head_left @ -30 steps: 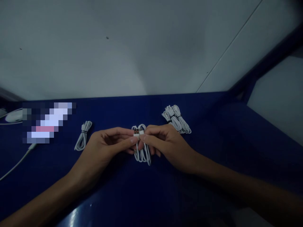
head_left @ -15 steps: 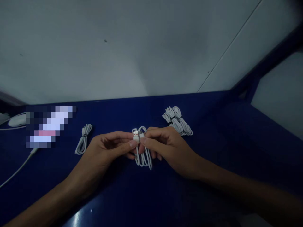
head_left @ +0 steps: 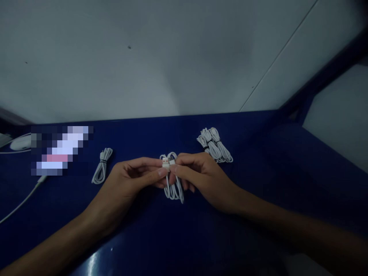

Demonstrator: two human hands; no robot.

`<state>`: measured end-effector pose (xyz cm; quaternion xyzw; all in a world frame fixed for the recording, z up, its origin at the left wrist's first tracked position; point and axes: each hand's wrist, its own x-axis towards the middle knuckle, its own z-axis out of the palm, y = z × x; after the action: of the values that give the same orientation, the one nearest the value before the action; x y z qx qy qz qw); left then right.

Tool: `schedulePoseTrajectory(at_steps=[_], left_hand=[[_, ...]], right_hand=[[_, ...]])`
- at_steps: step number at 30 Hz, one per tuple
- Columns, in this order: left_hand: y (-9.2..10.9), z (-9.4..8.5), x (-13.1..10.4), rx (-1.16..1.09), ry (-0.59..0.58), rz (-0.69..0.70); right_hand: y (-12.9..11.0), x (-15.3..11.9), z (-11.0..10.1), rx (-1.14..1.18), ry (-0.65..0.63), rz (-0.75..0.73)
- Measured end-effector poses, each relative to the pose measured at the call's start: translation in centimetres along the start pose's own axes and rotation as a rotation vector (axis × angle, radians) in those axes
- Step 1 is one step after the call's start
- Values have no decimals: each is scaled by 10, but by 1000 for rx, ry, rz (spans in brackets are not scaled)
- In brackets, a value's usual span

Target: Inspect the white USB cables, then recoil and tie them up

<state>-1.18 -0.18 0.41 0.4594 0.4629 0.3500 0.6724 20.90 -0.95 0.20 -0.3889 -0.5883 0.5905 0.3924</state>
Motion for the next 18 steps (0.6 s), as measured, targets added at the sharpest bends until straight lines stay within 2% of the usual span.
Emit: schedulePoseTrajectory(at_steps=[18], left_hand=[[2,1,0,-33,-24,5]], right_hand=[[-2,1,3,-2,6,44]])
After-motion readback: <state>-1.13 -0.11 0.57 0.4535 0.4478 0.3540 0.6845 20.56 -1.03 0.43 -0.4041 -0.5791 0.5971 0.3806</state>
